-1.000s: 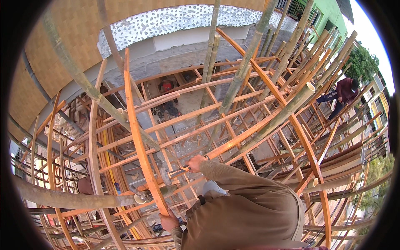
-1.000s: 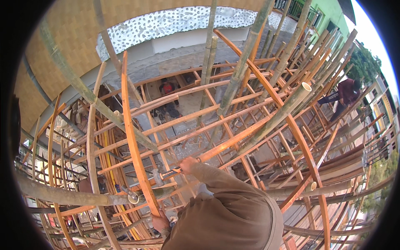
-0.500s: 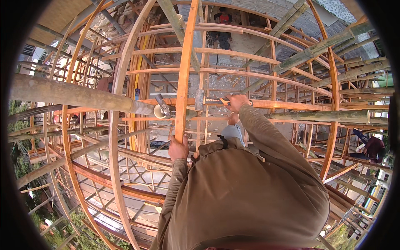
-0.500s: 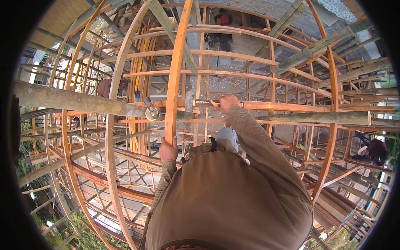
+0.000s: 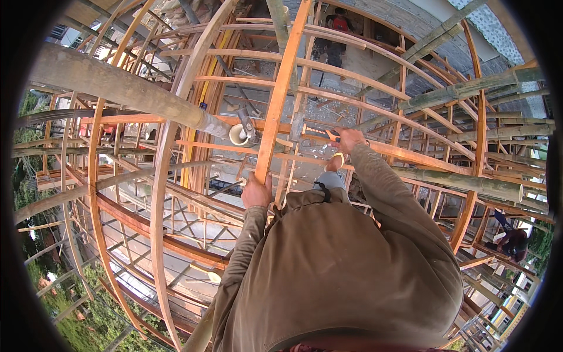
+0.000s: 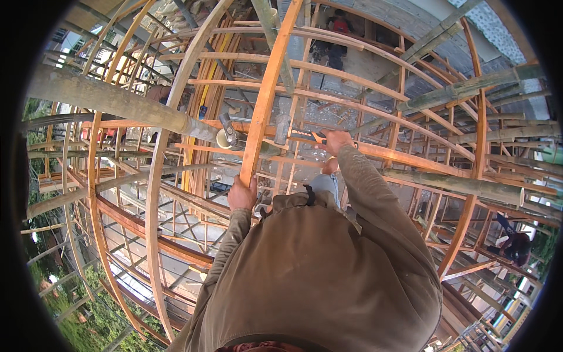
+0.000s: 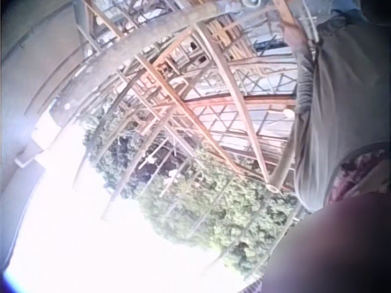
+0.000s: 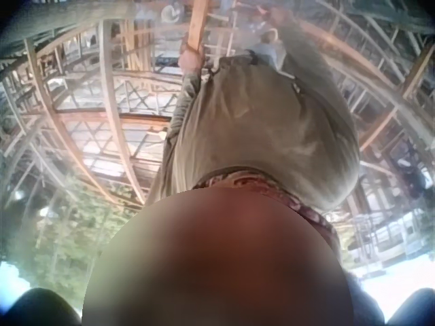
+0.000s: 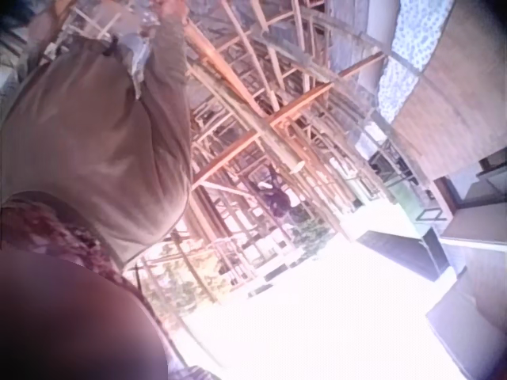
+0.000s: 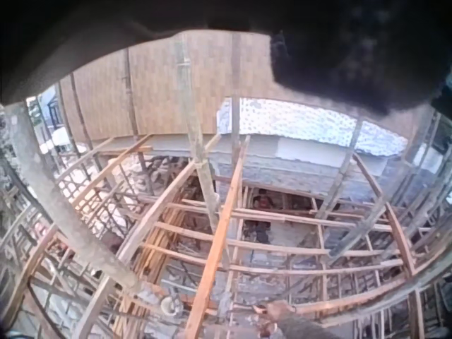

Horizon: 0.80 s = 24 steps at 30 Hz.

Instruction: The person is assembling a bamboo scaffolding structure. They use a hammer to secure bamboo poles and wooden planks together, adjusting and tightening connections throughout the process.

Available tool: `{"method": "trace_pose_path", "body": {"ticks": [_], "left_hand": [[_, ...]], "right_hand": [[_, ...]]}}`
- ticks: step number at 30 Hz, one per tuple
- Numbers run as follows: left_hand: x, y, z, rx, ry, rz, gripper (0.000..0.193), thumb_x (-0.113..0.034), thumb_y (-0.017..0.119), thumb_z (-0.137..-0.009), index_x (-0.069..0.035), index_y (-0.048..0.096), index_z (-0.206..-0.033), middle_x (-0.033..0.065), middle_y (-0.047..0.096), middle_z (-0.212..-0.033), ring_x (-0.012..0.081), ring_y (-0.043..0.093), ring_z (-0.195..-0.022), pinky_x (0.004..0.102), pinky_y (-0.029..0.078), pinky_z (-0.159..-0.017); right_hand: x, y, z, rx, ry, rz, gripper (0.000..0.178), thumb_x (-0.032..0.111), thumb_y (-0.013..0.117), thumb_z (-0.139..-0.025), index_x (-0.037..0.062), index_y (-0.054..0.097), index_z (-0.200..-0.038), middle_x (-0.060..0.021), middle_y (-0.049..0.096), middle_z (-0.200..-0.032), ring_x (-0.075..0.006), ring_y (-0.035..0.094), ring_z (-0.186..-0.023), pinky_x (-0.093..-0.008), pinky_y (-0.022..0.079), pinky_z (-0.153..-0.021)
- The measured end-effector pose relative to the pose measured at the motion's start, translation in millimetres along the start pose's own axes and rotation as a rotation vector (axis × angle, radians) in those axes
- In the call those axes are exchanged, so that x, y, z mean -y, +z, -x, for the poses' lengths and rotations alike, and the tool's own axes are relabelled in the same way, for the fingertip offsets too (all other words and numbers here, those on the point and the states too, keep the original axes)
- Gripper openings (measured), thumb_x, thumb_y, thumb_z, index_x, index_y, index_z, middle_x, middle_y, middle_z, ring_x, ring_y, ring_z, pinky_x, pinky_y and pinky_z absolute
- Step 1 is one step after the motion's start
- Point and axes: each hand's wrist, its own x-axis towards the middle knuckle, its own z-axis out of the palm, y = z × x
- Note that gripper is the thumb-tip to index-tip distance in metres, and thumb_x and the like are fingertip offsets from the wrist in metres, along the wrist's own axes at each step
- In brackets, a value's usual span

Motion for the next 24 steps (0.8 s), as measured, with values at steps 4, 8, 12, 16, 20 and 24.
{"method": "trace_pose_path", "body": {"ticks": [4,8,12,16,20,24], "left_hand": [[-3,-6,3,0.044,-0.026,0.010,0.057,-0.054,0.060,-0.095,0.000,0.055,-0.111,0.0286,0.071,-0.093,0.0487,0.069,-0.089,0.0563,0.054,-0.078],[-6,-10,5,0.039,-0.022,0.031,0.058,-0.054,0.061,-0.095,0.001,0.056,-0.113,0.0298,0.071,-0.095,0.0483,0.070,-0.090,0.0556,0.055,-0.080],[-6,-11,4,-0.008,0.003,0.050,0.059,-0.055,0.061,-0.094,0.001,0.057,-0.113,0.0302,0.071,-0.093,0.0480,0.070,-0.089,0.0553,0.055,-0.081],[-4,-11,4,-0.006,0.003,0.056,0.061,-0.056,0.061,-0.094,0.002,0.058,-0.113,0.0304,0.071,-0.092,0.0477,0.070,-0.089,0.0552,0.055,-0.080],[-4,-8,4,0.048,-0.040,0.043,0.061,-0.057,0.062,-0.092,0.000,0.058,-0.114,0.0290,0.071,-0.096,0.0477,0.069,-0.092,0.0558,0.054,-0.081],[-5,-6,2,0.025,-0.026,-0.001,0.062,-0.057,0.061,-0.093,0.002,0.056,-0.113,0.0287,0.071,-0.090,0.0475,0.070,-0.087,0.0561,0.055,-0.078]], "right_hand": [[-1,0,-1,-0.028,-0.100,-0.081,0.083,0.061,0.075,-0.082,0.0165,0.051,-0.148,-0.0176,0.070,-0.123,-0.0402,0.066,-0.114,-0.0499,0.053,-0.095],[6,-1,-5,-0.055,-0.138,-0.122,0.080,0.056,0.074,-0.085,0.0171,0.048,-0.150,-0.0199,0.070,-0.122,-0.0410,0.066,-0.113,-0.0503,0.053,-0.095],[26,-3,-18,0.002,-0.106,-0.088,0.078,0.055,0.074,-0.086,0.0170,0.050,-0.149,-0.0208,0.071,-0.119,-0.0404,0.066,-0.113,-0.0505,0.052,-0.095],[36,0,-21,-0.050,-0.127,-0.118,0.074,0.054,0.075,-0.085,0.0160,0.054,-0.145,-0.0192,0.073,-0.116,-0.0388,0.067,-0.111,-0.0506,0.053,-0.095],[36,1,-20,-0.031,-0.087,-0.100,0.070,0.051,0.076,-0.086,0.0162,0.056,-0.142,-0.0179,0.073,-0.117,-0.0381,0.067,-0.113,-0.0507,0.053,-0.096],[33,2,-19,0.005,-0.048,-0.038,0.066,0.047,0.076,-0.087,0.0162,0.055,-0.142,-0.0169,0.071,-0.121,-0.0378,0.065,-0.116,-0.0512,0.051,-0.098]]}}
